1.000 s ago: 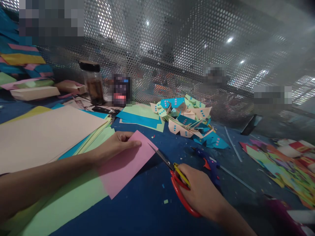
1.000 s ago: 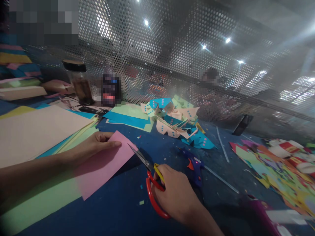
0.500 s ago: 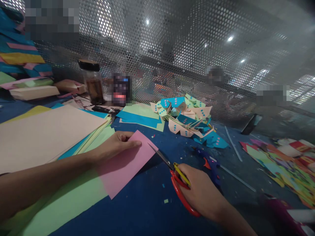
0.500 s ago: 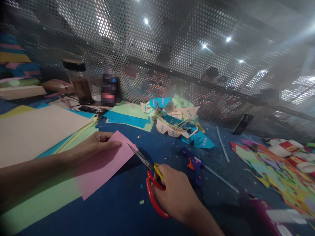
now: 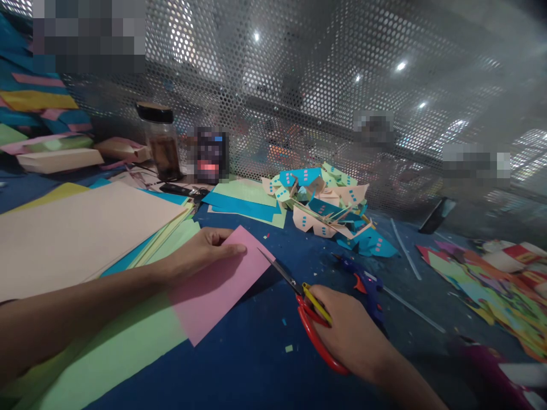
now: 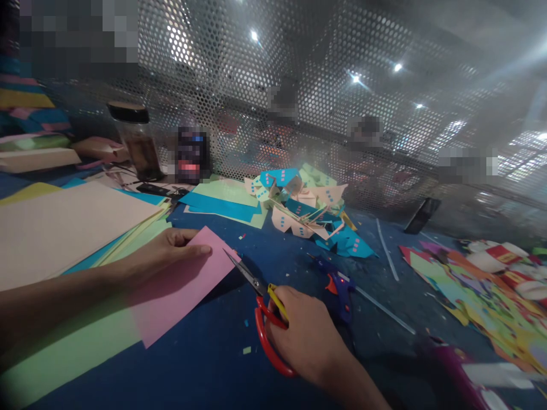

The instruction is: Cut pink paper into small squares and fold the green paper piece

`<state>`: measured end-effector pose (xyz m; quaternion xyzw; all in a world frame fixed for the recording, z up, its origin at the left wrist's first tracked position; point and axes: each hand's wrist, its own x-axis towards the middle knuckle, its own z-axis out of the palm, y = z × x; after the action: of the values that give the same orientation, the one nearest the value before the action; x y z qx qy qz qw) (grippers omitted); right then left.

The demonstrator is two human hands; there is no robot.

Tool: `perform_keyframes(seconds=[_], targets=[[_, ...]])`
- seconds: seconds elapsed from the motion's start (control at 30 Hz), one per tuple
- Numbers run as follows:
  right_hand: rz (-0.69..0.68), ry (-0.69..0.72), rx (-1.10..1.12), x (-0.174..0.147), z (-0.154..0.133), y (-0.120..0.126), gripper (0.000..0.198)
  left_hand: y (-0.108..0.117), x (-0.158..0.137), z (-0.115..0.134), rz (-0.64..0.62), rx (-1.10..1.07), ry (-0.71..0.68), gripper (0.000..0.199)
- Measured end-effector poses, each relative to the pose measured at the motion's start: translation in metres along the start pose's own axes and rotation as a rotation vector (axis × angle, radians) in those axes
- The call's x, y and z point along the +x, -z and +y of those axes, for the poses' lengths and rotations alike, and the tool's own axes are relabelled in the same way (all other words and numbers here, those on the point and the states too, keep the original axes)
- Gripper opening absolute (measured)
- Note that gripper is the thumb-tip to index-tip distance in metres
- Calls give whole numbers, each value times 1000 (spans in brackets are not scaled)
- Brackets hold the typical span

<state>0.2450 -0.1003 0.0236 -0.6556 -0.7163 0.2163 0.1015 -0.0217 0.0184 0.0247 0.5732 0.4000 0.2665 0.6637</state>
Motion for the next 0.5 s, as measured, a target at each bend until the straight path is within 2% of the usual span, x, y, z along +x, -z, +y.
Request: perform_keyframes(seconds=[0.33,0.5], targets=[[-16,-22,-27,0,-1,2,12,-3,-2,1,41,7,-26,24],[-28,-29,-29,0,-3,2,13,1,1,-1,-10,20,-9,22]])
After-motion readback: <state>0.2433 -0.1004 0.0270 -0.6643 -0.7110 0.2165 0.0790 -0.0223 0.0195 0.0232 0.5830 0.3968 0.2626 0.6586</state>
